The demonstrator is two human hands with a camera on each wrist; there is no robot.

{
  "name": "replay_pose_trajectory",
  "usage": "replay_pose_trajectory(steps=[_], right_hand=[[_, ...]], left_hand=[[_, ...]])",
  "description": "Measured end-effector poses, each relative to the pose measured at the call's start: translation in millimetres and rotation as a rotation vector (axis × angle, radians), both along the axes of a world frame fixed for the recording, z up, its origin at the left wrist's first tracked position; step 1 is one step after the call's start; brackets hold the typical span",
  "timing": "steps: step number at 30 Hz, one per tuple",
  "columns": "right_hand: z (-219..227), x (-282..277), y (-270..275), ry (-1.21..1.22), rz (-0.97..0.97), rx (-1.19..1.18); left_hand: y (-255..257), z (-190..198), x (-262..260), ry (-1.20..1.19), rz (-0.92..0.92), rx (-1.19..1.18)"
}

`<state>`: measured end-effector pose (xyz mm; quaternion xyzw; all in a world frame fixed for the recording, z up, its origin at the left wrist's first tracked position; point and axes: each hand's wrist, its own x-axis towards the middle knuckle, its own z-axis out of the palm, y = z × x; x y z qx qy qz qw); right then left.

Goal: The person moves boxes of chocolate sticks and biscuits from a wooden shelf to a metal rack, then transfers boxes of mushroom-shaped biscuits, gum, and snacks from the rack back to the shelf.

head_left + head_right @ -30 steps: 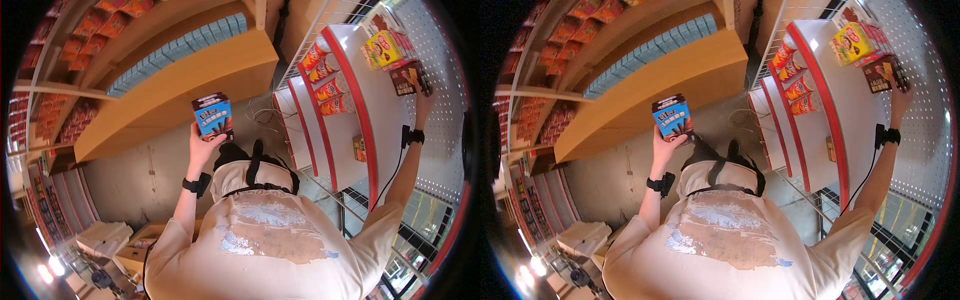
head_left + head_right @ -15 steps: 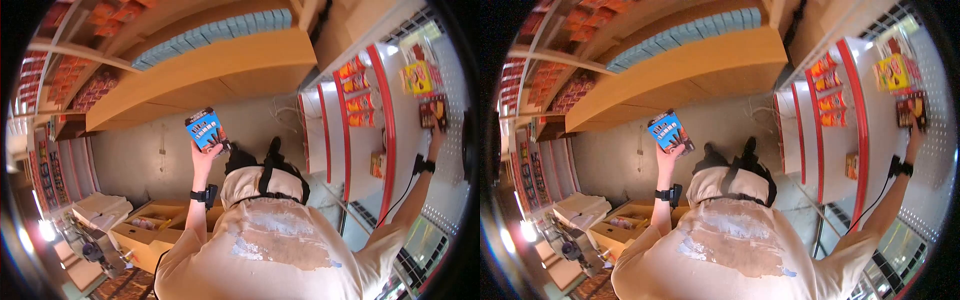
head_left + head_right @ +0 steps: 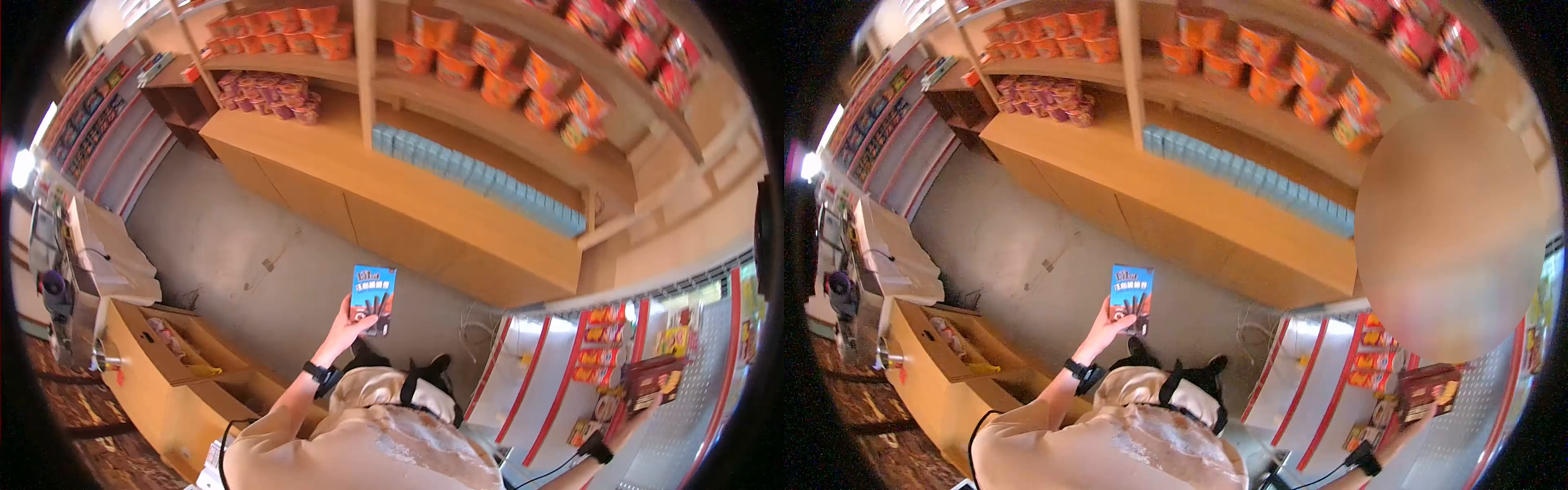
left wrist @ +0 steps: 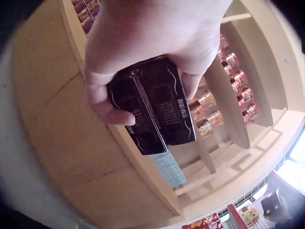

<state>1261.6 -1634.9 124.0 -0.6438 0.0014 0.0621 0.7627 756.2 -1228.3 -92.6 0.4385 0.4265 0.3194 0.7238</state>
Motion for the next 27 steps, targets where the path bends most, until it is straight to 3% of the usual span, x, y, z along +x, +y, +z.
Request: replay_pose_trajectory(steps=[1, 2, 4, 6, 7, 11, 15, 18, 21, 24, 27], right_hand=[[-24, 0, 8, -0.081, 0.085, -0.017], [-32, -12, 33, 0.058, 0.224, 0.021], [-58, -41, 93, 0.016, 0.292, -0.014], [-69, -108, 168, -0.188, 0.398, -0.137], [-87, -97, 194, 0.133, 0.54, 0.046], [-152, -138, 318, 0.299, 0.799, 0.089], [-162, -220, 444, 0.448, 0.947, 0.069], [-166, -289, 519, 0.464, 1.17, -0.07], [-199, -337, 587, 0.399, 1.357, -0.223], [-231, -401, 663, 0.426, 1.433, -0.306], [-221, -491, 741, 0.513, 1.527, -0.318]], left_hand=[[6, 8, -15, -0.007, 0.019, -0.064], [16, 10, -30, -0.031, 0.044, -0.058], [26, 11, -62, -0.007, 0.057, -0.049], [30, 12, -90, 0.069, 0.106, -0.082], [36, 13, -104, 0.149, 0.128, -0.108], [43, 5, -152, 0.07, 0.312, -0.096], [51, -6, -200, -0.04, 0.461, -0.101], [65, 1, -240, 0.032, 0.588, -0.09], [85, -9, -291, 0.049, 0.648, -0.079], [110, -16, -340, 0.082, 0.781, -0.015], [135, -8, -392, 0.207, 0.861, -0.038]])
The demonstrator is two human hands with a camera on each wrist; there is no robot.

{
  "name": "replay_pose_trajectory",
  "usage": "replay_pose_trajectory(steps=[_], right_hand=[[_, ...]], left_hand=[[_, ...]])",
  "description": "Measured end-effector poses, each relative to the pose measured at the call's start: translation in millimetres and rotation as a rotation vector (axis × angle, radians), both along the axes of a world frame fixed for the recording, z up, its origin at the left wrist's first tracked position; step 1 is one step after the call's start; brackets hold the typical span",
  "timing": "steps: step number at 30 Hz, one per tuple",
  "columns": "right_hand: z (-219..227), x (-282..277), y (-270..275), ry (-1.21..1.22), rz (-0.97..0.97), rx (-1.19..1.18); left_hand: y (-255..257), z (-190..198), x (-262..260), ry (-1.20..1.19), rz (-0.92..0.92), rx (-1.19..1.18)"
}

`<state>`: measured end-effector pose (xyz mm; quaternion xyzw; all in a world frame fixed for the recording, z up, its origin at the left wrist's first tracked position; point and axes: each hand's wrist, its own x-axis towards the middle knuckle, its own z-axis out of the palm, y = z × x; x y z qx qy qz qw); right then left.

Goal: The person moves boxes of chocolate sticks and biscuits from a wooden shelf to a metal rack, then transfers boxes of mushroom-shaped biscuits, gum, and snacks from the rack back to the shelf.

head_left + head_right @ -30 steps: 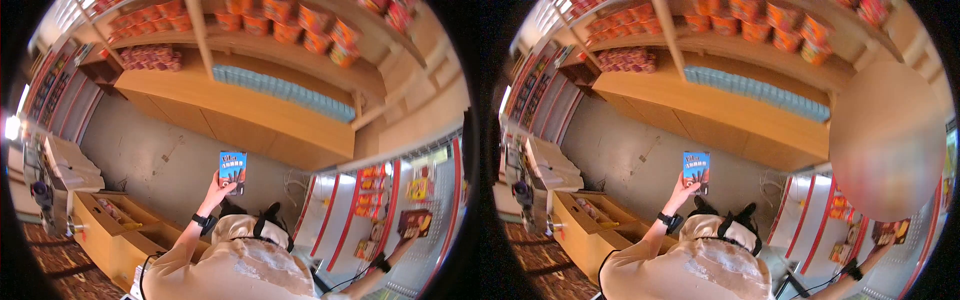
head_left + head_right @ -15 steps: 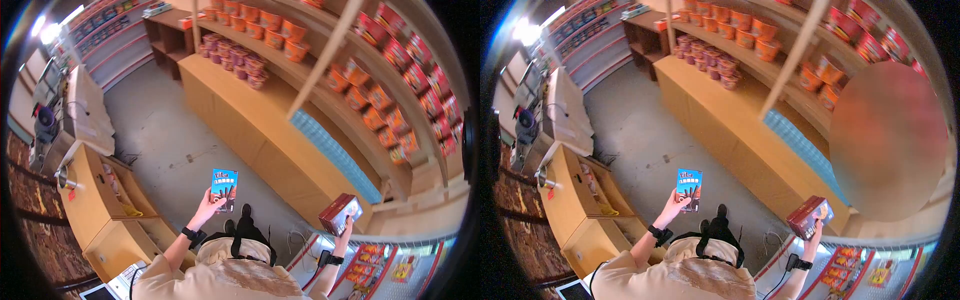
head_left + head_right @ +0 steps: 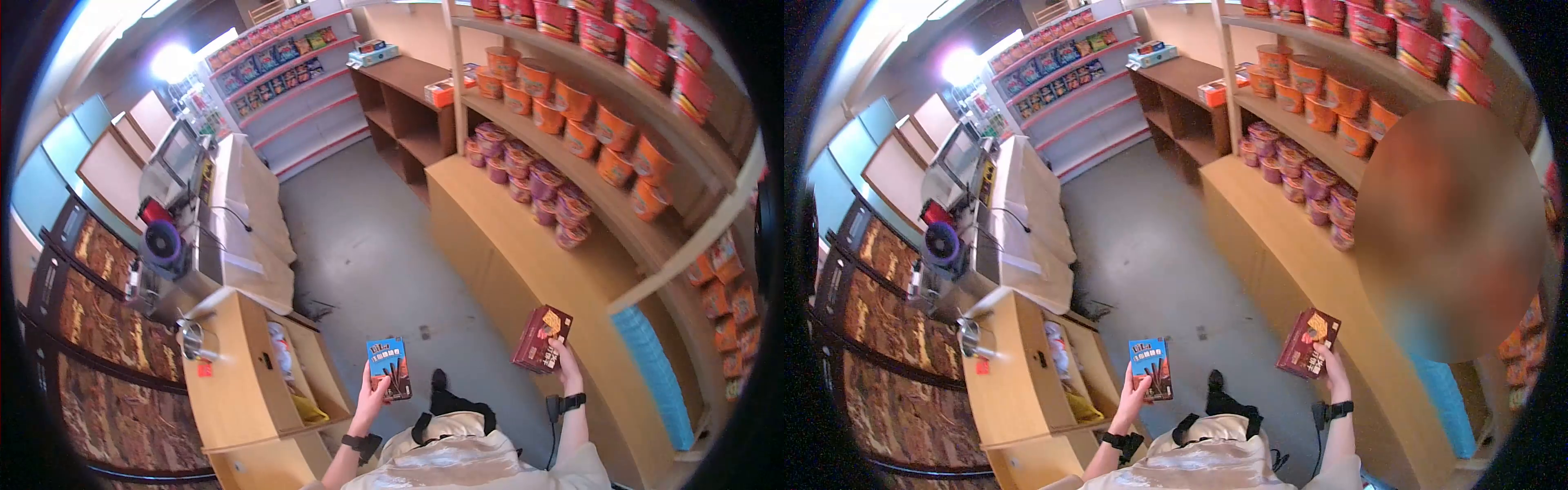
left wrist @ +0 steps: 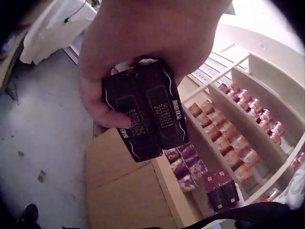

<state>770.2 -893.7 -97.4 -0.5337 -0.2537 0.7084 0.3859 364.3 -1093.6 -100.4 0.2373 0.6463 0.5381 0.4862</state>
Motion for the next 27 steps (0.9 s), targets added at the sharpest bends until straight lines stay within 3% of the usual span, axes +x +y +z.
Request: replay_pose_trajectory(steps=[2, 4, 6, 8, 16, 20, 21, 24, 27], right_hand=[[10, -55, 39, -0.015, 0.123, 0.044], [-15, -91, 85, 0.008, 0.223, 0.037], [4, -142, 124, 0.074, 0.292, 0.064], [14, -184, 148, 0.098, 0.341, 0.076], [10, -262, 233, 0.003, 0.392, -0.02], [-24, -295, 286, -0.052, 0.372, 0.003], [-16, -306, 298, -0.04, 0.368, -0.013], [3, -345, 327, -0.053, 0.21, 0.053], [8, -369, 374, -0.07, 0.219, 0.026]], left_hand=[[14, 1, -38, 0.035, 0.029, 0.033], [34, -5, -70, -0.018, 0.075, 0.041], [57, 6, -96, 0.037, 0.079, -0.037], [76, 18, -124, -0.064, 0.155, -0.043], [191, -1, -207, -0.118, 0.135, -0.149], [275, -23, -263, -0.142, 0.061, -0.159], [298, -38, -285, -0.153, 0.032, -0.146], [378, -26, -335, -0.088, -0.036, -0.151], [471, 1, -377, -0.04, -0.185, -0.083]])
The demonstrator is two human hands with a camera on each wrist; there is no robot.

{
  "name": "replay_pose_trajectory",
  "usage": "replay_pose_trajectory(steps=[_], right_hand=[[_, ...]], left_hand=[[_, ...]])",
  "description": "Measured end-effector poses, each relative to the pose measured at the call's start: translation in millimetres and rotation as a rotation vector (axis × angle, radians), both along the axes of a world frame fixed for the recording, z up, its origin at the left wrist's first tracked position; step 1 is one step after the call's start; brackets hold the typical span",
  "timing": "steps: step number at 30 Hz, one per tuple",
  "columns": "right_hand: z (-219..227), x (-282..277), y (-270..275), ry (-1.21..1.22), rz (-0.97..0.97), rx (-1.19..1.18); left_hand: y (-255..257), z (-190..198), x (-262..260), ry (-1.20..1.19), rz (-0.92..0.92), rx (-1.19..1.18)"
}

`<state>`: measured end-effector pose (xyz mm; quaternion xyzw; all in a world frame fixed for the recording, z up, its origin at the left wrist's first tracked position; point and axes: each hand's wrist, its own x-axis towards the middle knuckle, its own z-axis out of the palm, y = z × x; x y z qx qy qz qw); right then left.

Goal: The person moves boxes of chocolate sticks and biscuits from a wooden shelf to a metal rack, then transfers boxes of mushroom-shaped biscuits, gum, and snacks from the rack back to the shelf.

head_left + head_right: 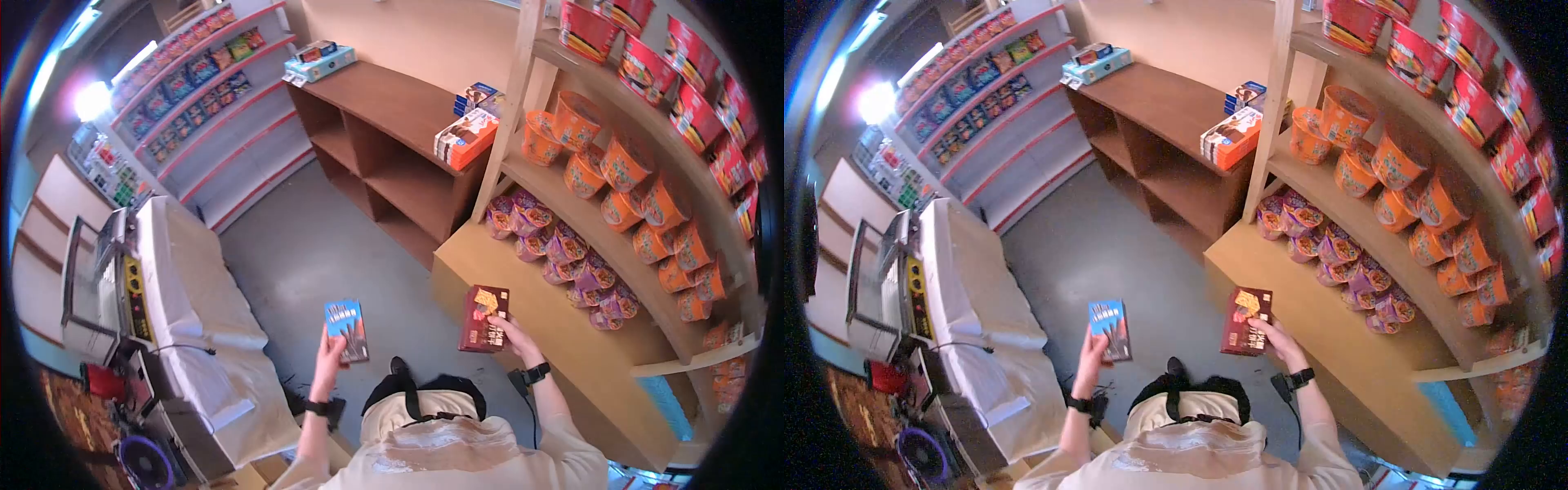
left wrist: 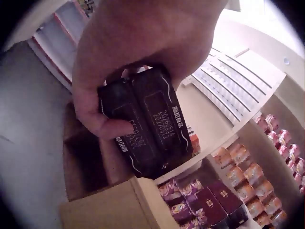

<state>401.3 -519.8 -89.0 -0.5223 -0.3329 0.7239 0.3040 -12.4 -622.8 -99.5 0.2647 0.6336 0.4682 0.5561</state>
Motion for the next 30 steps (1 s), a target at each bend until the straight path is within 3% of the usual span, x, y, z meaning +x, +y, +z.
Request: replay_pose_trajectory(steps=[4, 8, 12, 18, 21, 23, 27, 30], right_hand=[[37, -37, 42, -0.053, -0.057, 0.019], [15, -51, 84, -0.034, -0.062, 0.05], [16, -66, 128, -0.133, -0.069, 0.115], [15, -82, 191, 0.0, -0.216, 0.074], [7, -84, 223, 0.047, -0.247, 0.102], [22, -88, 232, -0.065, -0.296, 0.106], [9, -83, 231, -0.114, -0.382, 0.126], [18, -89, 220, -0.14, -0.517, 0.122]], left_hand=[[114, 31, -31, 0.009, -0.114, 0.018], [215, 50, -44, -0.021, -0.199, 0.11], [309, 75, -31, -0.001, -0.333, 0.151], [429, 101, 0, 0.032, -0.466, 0.254], [489, 100, 13, 0.051, -0.531, 0.306], [522, 96, 22, 0.013, -0.588, 0.278], [584, 71, 49, -0.055, -0.695, 0.349], [612, 72, 71, -0.016, -0.769, 0.219]])
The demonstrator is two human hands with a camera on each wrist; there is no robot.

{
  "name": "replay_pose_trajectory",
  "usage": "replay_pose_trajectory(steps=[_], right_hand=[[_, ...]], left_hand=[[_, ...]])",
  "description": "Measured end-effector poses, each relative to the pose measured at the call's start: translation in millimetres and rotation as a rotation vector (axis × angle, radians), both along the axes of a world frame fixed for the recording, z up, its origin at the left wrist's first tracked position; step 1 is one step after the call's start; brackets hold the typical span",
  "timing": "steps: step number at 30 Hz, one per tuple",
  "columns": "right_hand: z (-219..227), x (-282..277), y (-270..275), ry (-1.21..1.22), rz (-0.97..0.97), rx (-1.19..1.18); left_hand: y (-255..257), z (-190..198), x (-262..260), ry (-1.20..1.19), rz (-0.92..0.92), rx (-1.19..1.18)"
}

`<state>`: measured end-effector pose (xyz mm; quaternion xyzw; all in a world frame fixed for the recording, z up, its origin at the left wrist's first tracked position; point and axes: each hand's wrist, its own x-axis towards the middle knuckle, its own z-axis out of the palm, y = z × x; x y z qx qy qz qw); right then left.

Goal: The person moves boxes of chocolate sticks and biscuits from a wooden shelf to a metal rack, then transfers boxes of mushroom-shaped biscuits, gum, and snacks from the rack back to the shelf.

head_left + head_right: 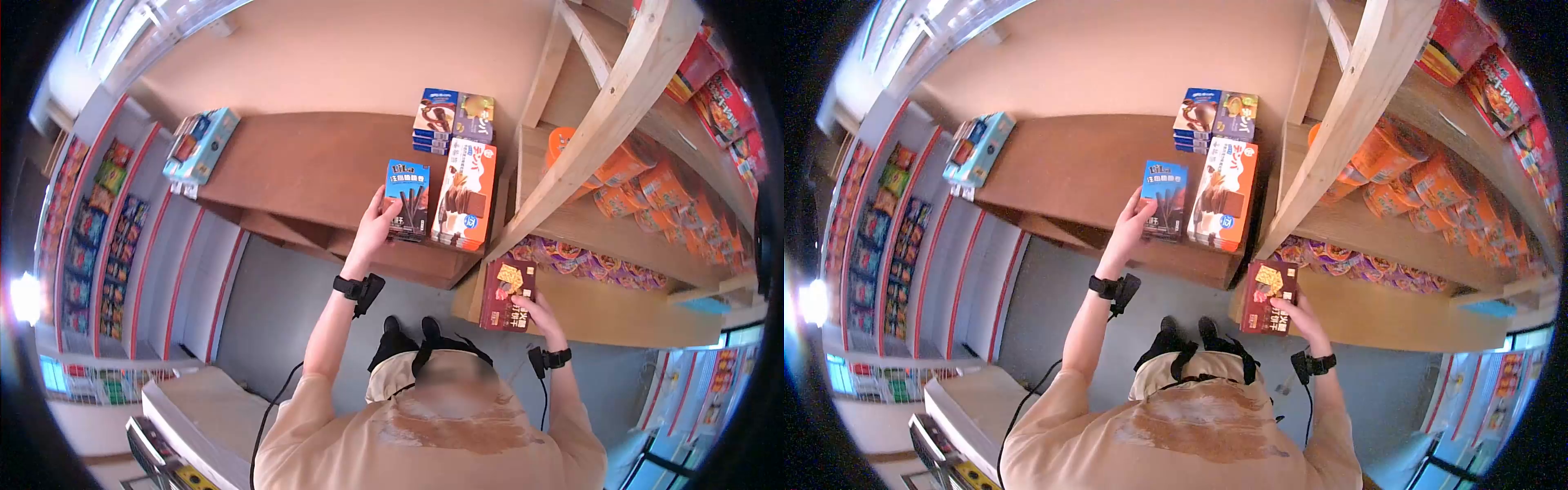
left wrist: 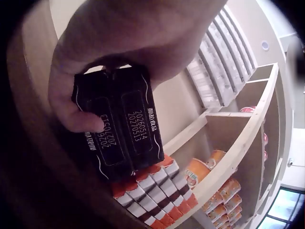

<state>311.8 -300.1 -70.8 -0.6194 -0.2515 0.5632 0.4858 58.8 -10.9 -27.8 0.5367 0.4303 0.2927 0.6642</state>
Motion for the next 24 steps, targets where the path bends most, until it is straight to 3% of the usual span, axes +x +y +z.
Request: replay_pose_trajectory(steps=[7, 9, 12, 14, 15, 17, 21, 24], right_hand=[[4, -22, -35, -0.077, -0.239, -0.047], [4, -35, -37, 0.01, -0.37, -0.072], [-9, -46, -41, 0.043, -0.407, -0.078], [-16, -52, -46, 0.032, -0.447, -0.081], [-14, -56, -47, 0.019, -0.444, -0.082], [-8, -64, -44, 0.054, -0.457, -0.113], [10, -75, -38, 0.041, -0.467, -0.094], [-5, -71, -44, 0.019, -0.483, -0.08]], left_hand=[[36, -4, 30, 0.127, -0.069, -0.01], [45, -10, 33, 0.112, -0.068, 0.011], [52, -11, 36, 0.176, -0.086, 0.073], [58, -34, 45, 0.415, -0.031, 0.497], [55, -28, 45, 0.404, -0.025, 0.492], [52, -14, 43, 0.609, -0.062, 0.595], [59, -15, 37, 0.563, -0.139, 0.63], [56, -8, 24, 0.372, -0.14, 0.586]])
